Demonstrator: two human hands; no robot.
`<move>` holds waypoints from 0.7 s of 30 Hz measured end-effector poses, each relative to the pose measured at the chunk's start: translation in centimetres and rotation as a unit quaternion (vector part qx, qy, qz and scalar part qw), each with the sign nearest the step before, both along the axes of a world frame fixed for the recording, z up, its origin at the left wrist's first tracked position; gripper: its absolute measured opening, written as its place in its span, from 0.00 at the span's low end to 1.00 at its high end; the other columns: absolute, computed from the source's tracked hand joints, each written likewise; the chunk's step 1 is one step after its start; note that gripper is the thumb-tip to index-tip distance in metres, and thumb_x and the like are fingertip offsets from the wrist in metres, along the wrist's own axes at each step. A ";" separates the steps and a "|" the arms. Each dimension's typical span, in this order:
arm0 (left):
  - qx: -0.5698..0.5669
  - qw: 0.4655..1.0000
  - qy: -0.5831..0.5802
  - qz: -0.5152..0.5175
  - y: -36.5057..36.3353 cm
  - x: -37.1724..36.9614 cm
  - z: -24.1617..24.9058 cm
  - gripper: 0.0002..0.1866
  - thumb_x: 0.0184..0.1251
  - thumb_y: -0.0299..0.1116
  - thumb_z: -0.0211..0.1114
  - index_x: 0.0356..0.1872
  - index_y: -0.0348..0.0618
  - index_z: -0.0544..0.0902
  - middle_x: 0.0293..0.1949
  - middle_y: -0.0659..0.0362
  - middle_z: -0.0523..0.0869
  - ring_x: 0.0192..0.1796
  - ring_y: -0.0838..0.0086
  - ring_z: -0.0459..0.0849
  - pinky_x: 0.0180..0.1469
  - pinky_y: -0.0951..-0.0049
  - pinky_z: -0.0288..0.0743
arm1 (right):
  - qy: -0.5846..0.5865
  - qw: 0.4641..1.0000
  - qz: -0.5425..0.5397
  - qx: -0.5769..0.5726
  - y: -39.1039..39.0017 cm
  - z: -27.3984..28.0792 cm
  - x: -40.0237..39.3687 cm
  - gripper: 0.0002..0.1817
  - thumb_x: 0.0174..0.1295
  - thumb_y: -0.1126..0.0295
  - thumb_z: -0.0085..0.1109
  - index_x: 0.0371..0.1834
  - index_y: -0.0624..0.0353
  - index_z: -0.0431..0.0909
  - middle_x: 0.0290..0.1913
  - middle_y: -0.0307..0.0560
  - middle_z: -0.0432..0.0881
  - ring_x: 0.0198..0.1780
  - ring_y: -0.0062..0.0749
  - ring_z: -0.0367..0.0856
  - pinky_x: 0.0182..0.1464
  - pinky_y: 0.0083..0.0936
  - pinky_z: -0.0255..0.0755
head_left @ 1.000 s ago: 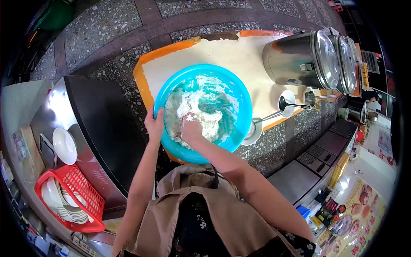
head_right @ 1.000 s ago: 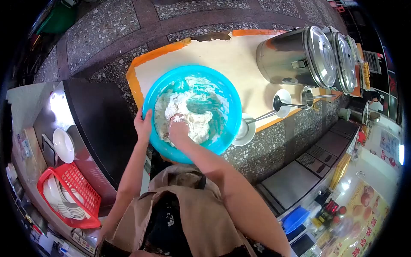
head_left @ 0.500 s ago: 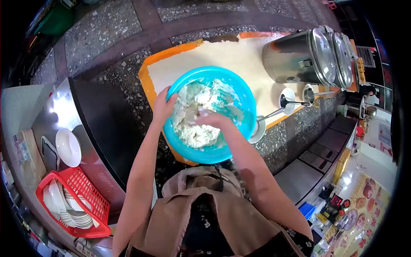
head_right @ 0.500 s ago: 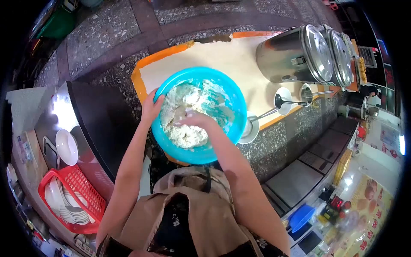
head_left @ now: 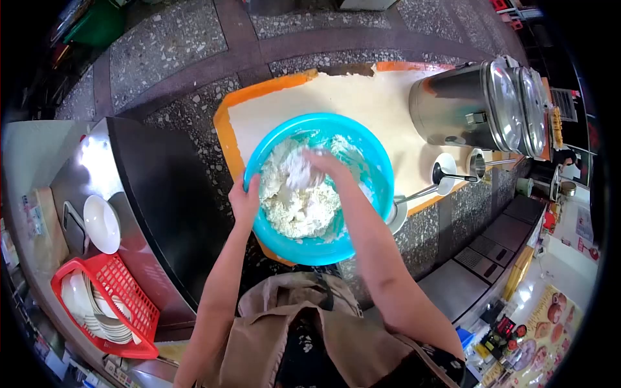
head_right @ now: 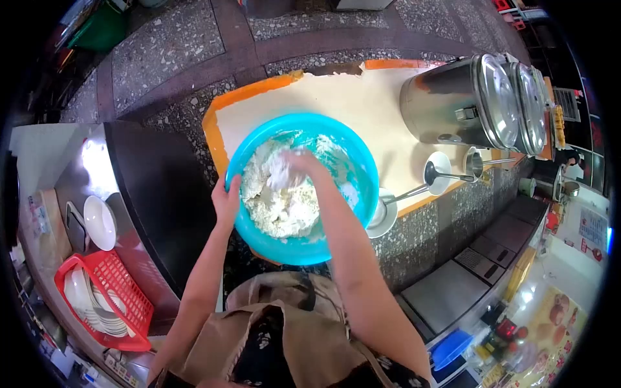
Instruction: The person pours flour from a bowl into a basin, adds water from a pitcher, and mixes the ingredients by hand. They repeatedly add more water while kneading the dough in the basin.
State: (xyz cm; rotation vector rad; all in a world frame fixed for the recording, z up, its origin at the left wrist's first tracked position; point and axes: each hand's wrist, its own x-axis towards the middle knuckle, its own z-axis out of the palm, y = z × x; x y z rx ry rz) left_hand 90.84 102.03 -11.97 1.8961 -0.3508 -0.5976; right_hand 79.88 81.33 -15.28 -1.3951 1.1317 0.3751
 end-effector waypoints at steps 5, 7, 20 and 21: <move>0.025 1.000 0.001 -0.014 -0.3 0.0 1.4 0.17 0.57 0.38 0.59 0.45 0.38 0.76 0.31 0.50 0.82 0.35 0.67 0.81 0.40 0.71 0.72 | 0.010 0.880 0.417 -0.226 6.5 4.2 -3.9 0.43 0.44 0.36 0.54 0.57 0.57 0.66 0.48 0.52 0.76 0.49 0.37 0.75 0.52 0.31 0.67; 0.045 0.999 0.004 -0.027 -0.7 0.3 1.5 0.17 0.57 0.38 0.59 0.45 0.38 0.76 0.31 0.50 0.82 0.35 0.66 0.81 0.40 0.71 0.72 | 0.079 0.791 0.551 -0.252 9.0 4.0 -3.4 0.44 0.44 0.36 0.54 0.60 0.57 0.63 0.47 0.51 0.76 0.50 0.36 0.75 0.52 0.31 0.67; 0.045 0.962 -0.104 -0.250 -7.5 5.4 1.6 0.18 0.60 0.42 0.56 0.45 0.40 0.76 0.36 0.47 0.81 0.40 0.55 0.80 0.42 0.65 0.72 | 0.059 0.982 0.146 -0.107 9.5 -0.5 -2.0 0.35 0.45 0.54 0.62 0.52 0.68 0.67 0.41 0.57 0.78 0.45 0.41 0.77 0.45 0.29 0.72; 0.046 0.961 -0.104 -0.253 -6.6 5.1 1.7 0.18 0.60 0.42 0.56 0.45 0.40 0.76 0.36 0.47 0.81 0.40 0.55 0.80 0.42 0.65 0.72 | -0.059 0.998 0.010 -0.004 9.1 -3.4 -4.7 0.42 0.44 0.52 0.63 0.59 0.69 0.60 0.45 0.59 0.76 0.48 0.43 0.76 0.47 0.29 0.71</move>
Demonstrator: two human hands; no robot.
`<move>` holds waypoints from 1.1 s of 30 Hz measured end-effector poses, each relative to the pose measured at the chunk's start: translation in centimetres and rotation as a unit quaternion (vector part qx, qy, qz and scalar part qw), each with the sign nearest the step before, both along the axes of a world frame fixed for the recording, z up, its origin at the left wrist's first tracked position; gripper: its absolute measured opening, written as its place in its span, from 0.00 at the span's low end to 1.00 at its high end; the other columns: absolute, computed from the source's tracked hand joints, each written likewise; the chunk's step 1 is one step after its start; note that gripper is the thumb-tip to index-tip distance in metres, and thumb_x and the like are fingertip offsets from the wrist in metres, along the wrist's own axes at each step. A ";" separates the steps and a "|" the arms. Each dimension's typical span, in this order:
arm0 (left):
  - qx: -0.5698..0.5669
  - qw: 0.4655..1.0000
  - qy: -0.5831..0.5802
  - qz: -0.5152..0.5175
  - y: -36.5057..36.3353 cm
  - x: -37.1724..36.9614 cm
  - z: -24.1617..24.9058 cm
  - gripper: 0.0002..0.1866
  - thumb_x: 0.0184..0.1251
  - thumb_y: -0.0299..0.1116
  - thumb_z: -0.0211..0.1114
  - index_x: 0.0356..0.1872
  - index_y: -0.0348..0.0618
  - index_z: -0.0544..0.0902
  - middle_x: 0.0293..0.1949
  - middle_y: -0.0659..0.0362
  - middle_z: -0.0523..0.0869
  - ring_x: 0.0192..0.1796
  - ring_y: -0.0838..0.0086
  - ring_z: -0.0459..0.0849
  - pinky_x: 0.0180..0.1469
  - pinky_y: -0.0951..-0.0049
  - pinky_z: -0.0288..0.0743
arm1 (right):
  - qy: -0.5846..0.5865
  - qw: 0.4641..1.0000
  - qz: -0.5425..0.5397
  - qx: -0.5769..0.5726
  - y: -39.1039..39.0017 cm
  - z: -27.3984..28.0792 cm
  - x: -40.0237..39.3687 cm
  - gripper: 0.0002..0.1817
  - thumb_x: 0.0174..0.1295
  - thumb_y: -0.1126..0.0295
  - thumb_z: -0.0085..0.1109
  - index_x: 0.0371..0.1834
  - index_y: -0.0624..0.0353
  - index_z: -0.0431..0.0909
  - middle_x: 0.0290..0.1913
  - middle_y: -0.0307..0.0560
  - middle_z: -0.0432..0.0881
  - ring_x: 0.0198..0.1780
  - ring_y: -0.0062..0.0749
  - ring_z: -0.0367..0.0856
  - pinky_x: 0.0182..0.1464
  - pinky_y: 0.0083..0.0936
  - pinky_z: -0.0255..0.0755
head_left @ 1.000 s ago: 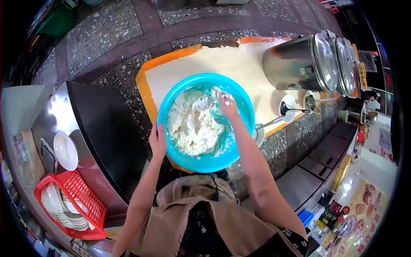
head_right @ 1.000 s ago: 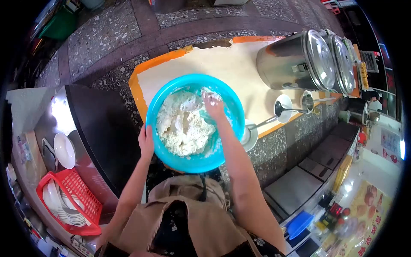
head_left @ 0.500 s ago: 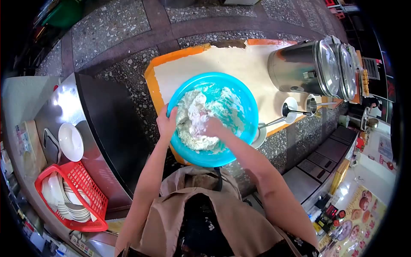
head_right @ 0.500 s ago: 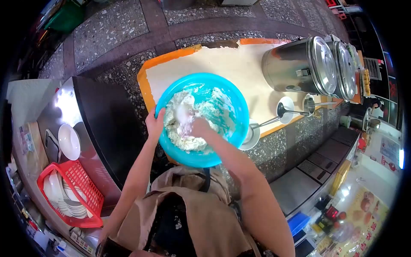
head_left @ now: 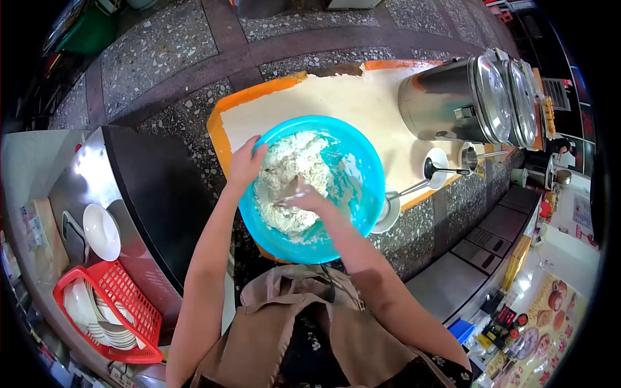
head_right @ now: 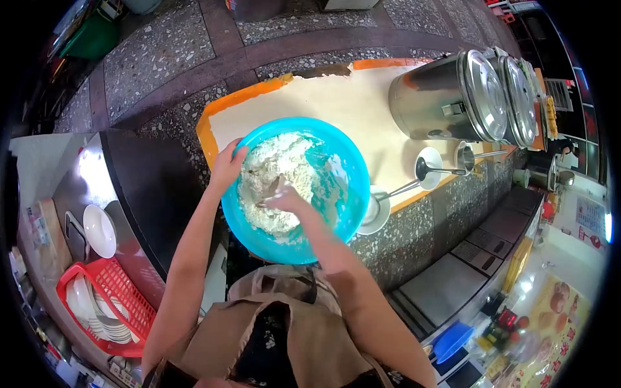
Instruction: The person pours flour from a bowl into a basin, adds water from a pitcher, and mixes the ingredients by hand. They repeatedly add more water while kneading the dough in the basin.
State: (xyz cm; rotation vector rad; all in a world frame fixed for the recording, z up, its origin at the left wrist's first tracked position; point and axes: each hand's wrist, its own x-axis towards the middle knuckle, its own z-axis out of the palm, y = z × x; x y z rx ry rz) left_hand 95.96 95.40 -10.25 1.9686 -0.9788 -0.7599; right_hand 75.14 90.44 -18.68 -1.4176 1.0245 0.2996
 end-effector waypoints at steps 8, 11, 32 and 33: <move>-0.005 0.978 0.054 0.201 6.9 -4.9 0.0 0.17 0.64 0.36 0.51 0.50 0.37 0.72 0.34 0.48 0.81 0.36 0.66 0.81 0.41 0.71 0.71 | 0.041 0.976 -0.208 -0.054 -14.0 -9.6 -0.9 0.29 0.59 0.49 0.48 0.57 0.57 0.65 0.55 0.48 0.69 0.52 0.32 0.70 0.55 0.30 0.65; 0.022 0.982 0.049 0.181 6.1 -3.9 -0.5 0.17 0.63 0.36 0.54 0.49 0.37 0.72 0.30 0.50 0.81 0.31 0.67 0.82 0.36 0.72 0.72 | -0.106 0.935 -0.292 0.169 -12.3 -4.9 3.1 0.27 0.59 0.48 0.46 0.56 0.54 0.67 0.54 0.47 0.70 0.52 0.32 0.69 0.55 0.30 0.65; 0.027 0.999 0.009 0.045 -0.1 0.9 0.5 0.17 0.61 0.41 0.54 0.45 0.40 0.75 0.29 0.46 0.81 0.35 0.51 0.80 0.35 0.63 0.72 | 0.257 0.851 0.372 -0.265 -1.7 6.9 8.3 0.15 0.54 0.64 0.50 0.42 0.58 0.78 0.42 0.48 0.80 0.44 0.43 0.78 0.55 0.38 0.65; 0.022 0.999 0.006 0.044 -0.6 1.5 0.5 0.17 0.61 0.41 0.54 0.45 0.40 0.75 0.29 0.46 0.81 0.35 0.51 0.80 0.35 0.63 0.72 | 0.219 0.901 0.294 -0.232 -2.4 8.4 8.1 0.17 0.53 0.65 0.53 0.44 0.60 0.76 0.44 0.50 0.79 0.47 0.43 0.77 0.55 0.36 0.65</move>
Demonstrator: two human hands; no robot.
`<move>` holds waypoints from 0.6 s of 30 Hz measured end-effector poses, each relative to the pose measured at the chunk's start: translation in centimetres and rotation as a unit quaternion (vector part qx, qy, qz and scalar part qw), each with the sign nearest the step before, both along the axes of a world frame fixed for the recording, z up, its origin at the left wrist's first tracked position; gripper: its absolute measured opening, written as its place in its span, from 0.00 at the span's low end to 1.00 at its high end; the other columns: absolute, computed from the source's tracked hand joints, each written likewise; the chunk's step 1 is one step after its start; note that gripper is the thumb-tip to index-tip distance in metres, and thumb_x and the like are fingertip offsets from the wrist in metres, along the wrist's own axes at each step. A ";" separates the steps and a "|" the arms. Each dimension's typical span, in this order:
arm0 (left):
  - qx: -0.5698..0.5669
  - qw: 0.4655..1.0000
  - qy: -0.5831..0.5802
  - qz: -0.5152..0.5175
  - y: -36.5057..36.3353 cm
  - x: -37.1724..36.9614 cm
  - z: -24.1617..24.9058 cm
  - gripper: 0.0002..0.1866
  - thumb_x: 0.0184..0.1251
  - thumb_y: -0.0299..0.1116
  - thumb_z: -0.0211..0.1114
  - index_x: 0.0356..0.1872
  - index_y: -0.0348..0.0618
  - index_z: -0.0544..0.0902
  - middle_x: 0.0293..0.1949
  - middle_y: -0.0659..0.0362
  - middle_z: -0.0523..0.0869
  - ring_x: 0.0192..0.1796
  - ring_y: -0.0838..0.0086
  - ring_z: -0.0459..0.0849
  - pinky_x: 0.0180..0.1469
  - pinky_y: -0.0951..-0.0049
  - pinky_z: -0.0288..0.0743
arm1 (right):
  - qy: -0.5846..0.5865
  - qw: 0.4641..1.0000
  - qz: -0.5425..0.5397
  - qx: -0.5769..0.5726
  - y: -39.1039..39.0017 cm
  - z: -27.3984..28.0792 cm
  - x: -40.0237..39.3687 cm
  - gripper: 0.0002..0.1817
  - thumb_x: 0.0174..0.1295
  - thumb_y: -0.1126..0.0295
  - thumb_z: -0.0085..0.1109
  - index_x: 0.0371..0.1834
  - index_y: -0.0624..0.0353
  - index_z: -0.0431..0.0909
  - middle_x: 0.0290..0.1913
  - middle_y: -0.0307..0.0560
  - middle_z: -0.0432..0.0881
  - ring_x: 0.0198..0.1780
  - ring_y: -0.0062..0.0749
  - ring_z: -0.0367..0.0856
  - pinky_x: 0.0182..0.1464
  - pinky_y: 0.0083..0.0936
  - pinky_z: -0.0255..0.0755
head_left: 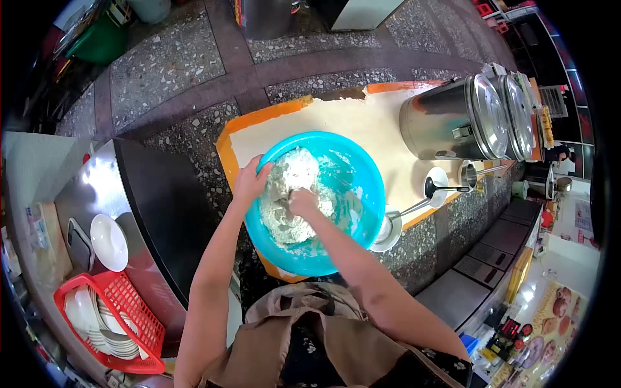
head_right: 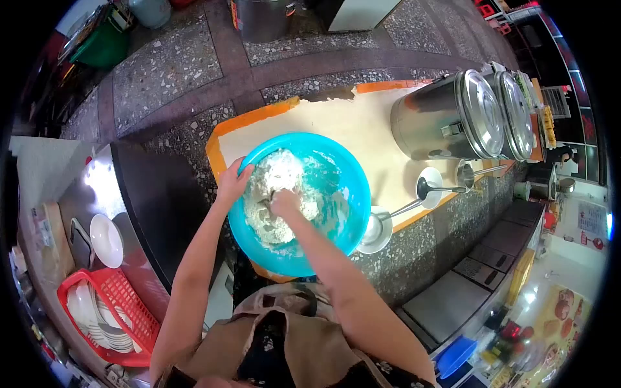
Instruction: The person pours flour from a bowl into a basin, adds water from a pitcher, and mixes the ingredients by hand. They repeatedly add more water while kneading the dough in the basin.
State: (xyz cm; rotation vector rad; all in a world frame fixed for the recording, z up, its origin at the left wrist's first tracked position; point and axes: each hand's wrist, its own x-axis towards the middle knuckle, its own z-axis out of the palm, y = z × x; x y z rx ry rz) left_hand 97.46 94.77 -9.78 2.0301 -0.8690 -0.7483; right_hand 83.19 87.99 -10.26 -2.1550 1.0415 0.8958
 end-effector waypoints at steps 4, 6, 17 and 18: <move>-0.025 0.997 0.038 0.068 3.4 -1.6 -1.1 0.18 0.63 0.42 0.51 0.47 0.39 0.75 0.35 0.45 0.80 0.41 0.55 0.80 0.41 0.65 0.71 | -0.224 0.954 -0.153 0.129 -2.0 2.1 -5.6 0.22 0.59 0.63 0.52 0.52 0.65 0.66 0.55 0.59 0.69 0.53 0.39 0.72 0.54 0.33 0.67; -0.016 0.981 0.104 0.160 6.1 -3.6 -1.5 0.18 0.65 0.41 0.49 0.48 0.38 0.74 0.39 0.44 0.79 0.44 0.59 0.79 0.45 0.66 0.70 | -0.247 0.946 -0.199 -0.069 -3.2 3.1 -6.9 0.23 0.61 0.62 0.48 0.55 0.65 0.65 0.56 0.57 0.69 0.54 0.38 0.71 0.54 0.29 0.66; -0.083 0.974 0.005 0.210 4.4 -3.2 -2.4 0.16 0.65 0.38 0.49 0.42 0.34 0.75 0.29 0.46 0.80 0.31 0.61 0.80 0.37 0.68 0.71 | -0.256 0.910 -0.259 0.200 -8.7 -3.3 0.2 0.32 0.60 0.48 0.43 0.61 0.60 0.60 0.62 0.49 0.63 0.61 0.35 0.63 0.63 0.29 0.56; -0.081 0.975 0.007 0.207 4.3 -3.0 -2.0 0.16 0.65 0.38 0.49 0.42 0.34 0.75 0.29 0.46 0.80 0.31 0.61 0.80 0.37 0.68 0.71 | -0.248 0.947 -0.141 0.147 -7.3 -1.4 -0.6 0.39 0.56 0.41 0.44 0.60 0.64 0.60 0.61 0.53 0.64 0.61 0.39 0.63 0.62 0.30 0.55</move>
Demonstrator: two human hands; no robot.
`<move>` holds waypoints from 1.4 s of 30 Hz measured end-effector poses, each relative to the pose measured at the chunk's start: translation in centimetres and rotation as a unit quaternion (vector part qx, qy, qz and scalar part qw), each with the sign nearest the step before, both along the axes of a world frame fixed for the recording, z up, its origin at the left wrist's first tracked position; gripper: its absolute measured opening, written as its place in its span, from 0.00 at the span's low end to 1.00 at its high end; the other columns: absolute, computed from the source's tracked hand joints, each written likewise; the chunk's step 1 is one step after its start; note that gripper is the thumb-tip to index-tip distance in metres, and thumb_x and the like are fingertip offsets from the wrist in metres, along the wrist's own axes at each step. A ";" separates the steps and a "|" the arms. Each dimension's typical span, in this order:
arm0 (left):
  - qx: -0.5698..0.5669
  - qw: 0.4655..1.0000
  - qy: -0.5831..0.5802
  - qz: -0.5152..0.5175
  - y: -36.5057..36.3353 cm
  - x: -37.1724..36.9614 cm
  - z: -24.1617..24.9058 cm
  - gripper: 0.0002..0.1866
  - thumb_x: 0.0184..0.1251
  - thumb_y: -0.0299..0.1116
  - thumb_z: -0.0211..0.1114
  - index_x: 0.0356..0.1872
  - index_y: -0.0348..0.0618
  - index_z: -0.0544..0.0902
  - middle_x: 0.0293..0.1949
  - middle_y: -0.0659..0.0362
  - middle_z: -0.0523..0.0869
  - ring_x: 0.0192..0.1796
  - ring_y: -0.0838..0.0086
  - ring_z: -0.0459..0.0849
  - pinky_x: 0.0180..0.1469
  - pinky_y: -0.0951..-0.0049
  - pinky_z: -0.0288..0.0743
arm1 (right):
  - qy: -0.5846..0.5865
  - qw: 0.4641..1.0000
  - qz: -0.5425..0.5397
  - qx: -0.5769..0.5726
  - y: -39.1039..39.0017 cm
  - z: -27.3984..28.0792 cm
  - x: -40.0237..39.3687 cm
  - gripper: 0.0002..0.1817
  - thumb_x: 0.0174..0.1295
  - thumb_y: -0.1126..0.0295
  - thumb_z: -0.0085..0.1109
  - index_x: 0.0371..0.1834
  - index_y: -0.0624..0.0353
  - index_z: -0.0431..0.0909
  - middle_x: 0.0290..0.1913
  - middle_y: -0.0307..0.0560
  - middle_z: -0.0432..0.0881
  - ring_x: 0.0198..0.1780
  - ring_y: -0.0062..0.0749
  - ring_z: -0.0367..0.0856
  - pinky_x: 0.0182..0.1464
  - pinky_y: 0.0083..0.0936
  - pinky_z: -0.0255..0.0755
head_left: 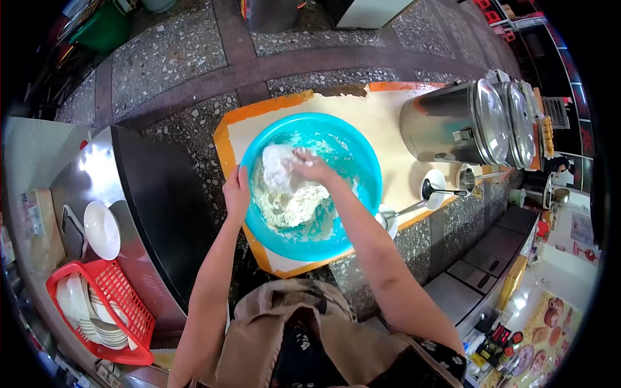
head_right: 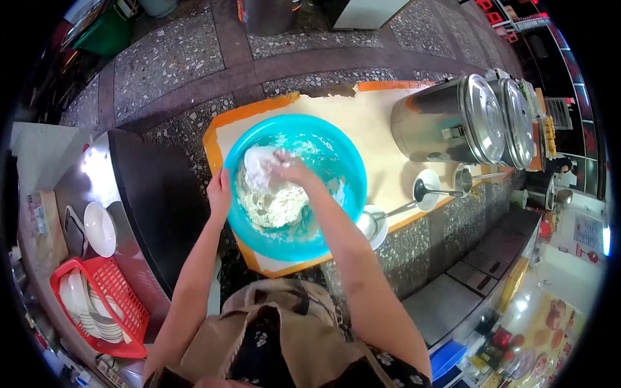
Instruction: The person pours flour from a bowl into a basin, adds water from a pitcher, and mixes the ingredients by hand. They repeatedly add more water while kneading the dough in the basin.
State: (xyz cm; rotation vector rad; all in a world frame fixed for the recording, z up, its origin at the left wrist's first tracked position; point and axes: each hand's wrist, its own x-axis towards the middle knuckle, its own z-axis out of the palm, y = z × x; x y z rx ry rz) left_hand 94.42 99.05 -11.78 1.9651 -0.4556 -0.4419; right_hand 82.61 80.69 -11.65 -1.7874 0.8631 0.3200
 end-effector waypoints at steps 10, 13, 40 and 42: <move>0.063 0.989 0.021 -0.130 -1.5 1.8 0.3 0.18 0.65 0.42 0.49 0.44 0.37 0.76 0.35 0.45 0.80 0.40 0.53 0.79 0.41 0.63 0.71 | 0.313 0.868 0.238 -0.304 11.2 -2.4 0.4 0.20 0.53 0.49 0.46 0.44 0.44 0.78 0.50 0.51 0.74 0.53 0.44 0.70 0.61 0.47 0.51; 0.082 0.978 0.016 -0.190 -3.3 2.9 0.7 0.19 0.65 0.42 0.48 0.45 0.37 0.75 0.36 0.45 0.80 0.41 0.52 0.79 0.43 0.63 0.71 | 0.329 0.862 0.173 -0.345 12.0 -4.8 -0.5 0.21 0.53 0.49 0.48 0.43 0.48 0.79 0.52 0.51 0.73 0.52 0.50 0.71 0.61 0.48 0.51; 0.055 0.979 0.010 -0.195 -0.8 0.1 0.6 0.14 0.62 0.40 0.56 0.43 0.42 0.77 0.32 0.45 0.81 0.34 0.56 0.81 0.37 0.65 0.73 | 0.225 0.918 0.256 -0.206 11.7 -2.2 -6.5 0.16 0.53 0.50 0.48 0.34 0.44 0.82 0.38 0.45 0.80 0.44 0.41 0.77 0.58 0.43 0.58; 0.088 0.974 -0.016 -0.207 -1.2 0.4 -0.6 0.16 0.62 0.42 0.54 0.44 0.42 0.76 0.31 0.46 0.81 0.35 0.55 0.81 0.37 0.64 0.73 | 0.279 0.847 0.225 -0.393 12.2 -4.8 -5.9 0.14 0.53 0.55 0.48 0.31 0.46 0.82 0.38 0.46 0.80 0.43 0.37 0.78 0.51 0.41 0.65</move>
